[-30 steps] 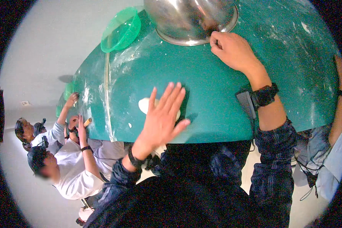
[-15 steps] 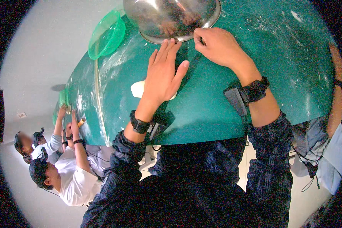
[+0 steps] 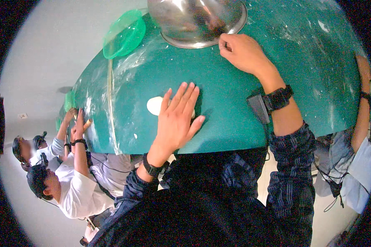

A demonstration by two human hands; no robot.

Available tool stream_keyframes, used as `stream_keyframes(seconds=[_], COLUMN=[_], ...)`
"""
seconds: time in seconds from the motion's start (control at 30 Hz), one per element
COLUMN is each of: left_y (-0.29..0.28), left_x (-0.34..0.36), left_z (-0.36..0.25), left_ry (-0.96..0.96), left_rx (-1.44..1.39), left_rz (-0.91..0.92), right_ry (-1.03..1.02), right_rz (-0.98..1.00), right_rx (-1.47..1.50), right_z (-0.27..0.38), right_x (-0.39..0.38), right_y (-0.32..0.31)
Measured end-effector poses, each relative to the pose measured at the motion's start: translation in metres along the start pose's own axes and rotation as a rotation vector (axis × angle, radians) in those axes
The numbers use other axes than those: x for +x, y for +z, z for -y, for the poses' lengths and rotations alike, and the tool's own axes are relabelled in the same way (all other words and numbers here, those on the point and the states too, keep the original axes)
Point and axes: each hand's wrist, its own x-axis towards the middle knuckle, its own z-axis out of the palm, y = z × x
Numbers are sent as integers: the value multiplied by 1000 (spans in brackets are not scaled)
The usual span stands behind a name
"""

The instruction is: Kneading and rolling a small piece of dough on a green production table.

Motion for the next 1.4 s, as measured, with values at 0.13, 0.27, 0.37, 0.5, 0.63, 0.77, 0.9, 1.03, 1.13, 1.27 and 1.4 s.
stream_keyframes(seconds=[0.13,0.27,0.37,0.5,0.63,0.77,0.9,1.03,1.13,1.27,1.4], left_y=[-10,-15,-15,-17,-13,-10,10,11,8,-3,2], left_x=[-38,-82,-102,-82,-40,13,70,98,99,88,76], left_z=[-11,-26,-28,-25,-14,-4,1,6,13,38,67], left_ry=[-8,-65,-55,-53,-7,33,61,23,64,-150,-258], left_rx=[-12,-9,2,5,4,61,127,85,-9,-19,8], left_rz=[61,177,213,214,169,107,-34,-153,-205,-303,-286], right_ry=[-1,31,12,-7,16,-22,0,-54,-42,-29,48], right_rz=[8,9,0,-33,-13,-45,-39,-91,-71,-55,14], right_rx=[-35,-30,-19,-41,-35,13,-7,7,3,-5,48], right_z=[2,5,3,0,4,1,-4,-5,-6,-9,-5], right_x=[0,-1,-1,-1,0,1,-2,2,1,0,3], right_y=[-2,-5,-3,-1,-1,5,2,5,3,-1,-1])
